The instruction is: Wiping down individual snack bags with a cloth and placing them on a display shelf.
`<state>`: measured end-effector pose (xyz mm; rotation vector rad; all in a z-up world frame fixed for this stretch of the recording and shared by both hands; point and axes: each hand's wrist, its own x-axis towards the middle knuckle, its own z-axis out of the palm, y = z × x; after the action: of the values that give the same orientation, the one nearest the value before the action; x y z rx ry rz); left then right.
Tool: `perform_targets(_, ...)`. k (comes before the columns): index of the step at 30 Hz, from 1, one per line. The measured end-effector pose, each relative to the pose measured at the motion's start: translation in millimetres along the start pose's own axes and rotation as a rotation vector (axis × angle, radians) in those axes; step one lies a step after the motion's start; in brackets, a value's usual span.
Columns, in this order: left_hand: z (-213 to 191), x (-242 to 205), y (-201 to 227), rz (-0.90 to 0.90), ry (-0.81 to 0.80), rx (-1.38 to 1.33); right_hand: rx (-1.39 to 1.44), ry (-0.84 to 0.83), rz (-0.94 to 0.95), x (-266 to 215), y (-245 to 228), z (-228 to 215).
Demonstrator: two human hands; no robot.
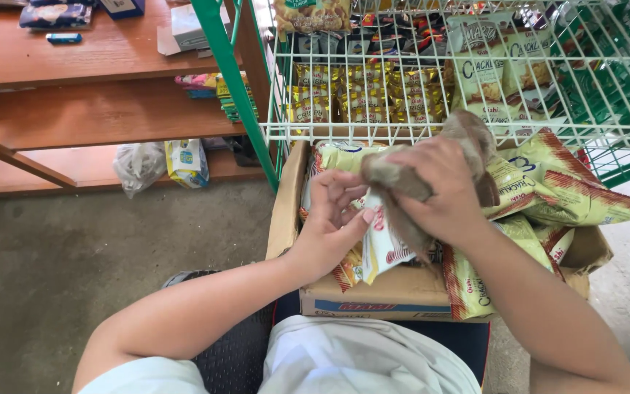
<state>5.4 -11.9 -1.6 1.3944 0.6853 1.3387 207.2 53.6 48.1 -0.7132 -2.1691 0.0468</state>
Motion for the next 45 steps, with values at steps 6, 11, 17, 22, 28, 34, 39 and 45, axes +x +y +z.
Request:
perform_targets(6, 2.4, 3.5, 22.1, 0.119, -0.184, 0.101, -0.026, 0.402, 0.405, -16.1, 12.8, -7.0)
perform_targets(11, 10.5, 3.5, 37.7, 0.000, -0.138, 0.250, 0.136, 0.542, 0.295, -12.0, 4.9, -13.5)
perform_targets(17, 4.1, 47.9, 39.1, 0.166, -0.069, -0.062, 0.435, 0.650, 0.343, 8.1, -13.5, -30.7)
perform_targets(22, -0.7, 104.1, 94.7, 0.150, 0.031, 0.512, 0.246, 0.622, 0.431, -9.2, 12.6, -36.9)
perform_targets(28, 22.7, 53.5, 71.2, 0.232, 0.126, 0.649, 0.438, 0.521, 0.647, -0.1, -11.0, -42.4)
perform_targets(34, 10.3, 35.2, 64.4, -0.131, 0.264, 0.376, 0.348, 0.494, 0.657, -10.4, 15.3, -32.6)
perform_targets(39, 11.4, 25.3, 66.3, -0.210, 0.219, 0.420, 0.229, 0.602, 0.466, -13.3, 2.5, -36.1)
perform_targets(45, 8.5, 20.0, 50.5, -0.210, 0.105, 0.828, -0.182, -0.163, -0.041, 16.5, -23.2, -37.9)
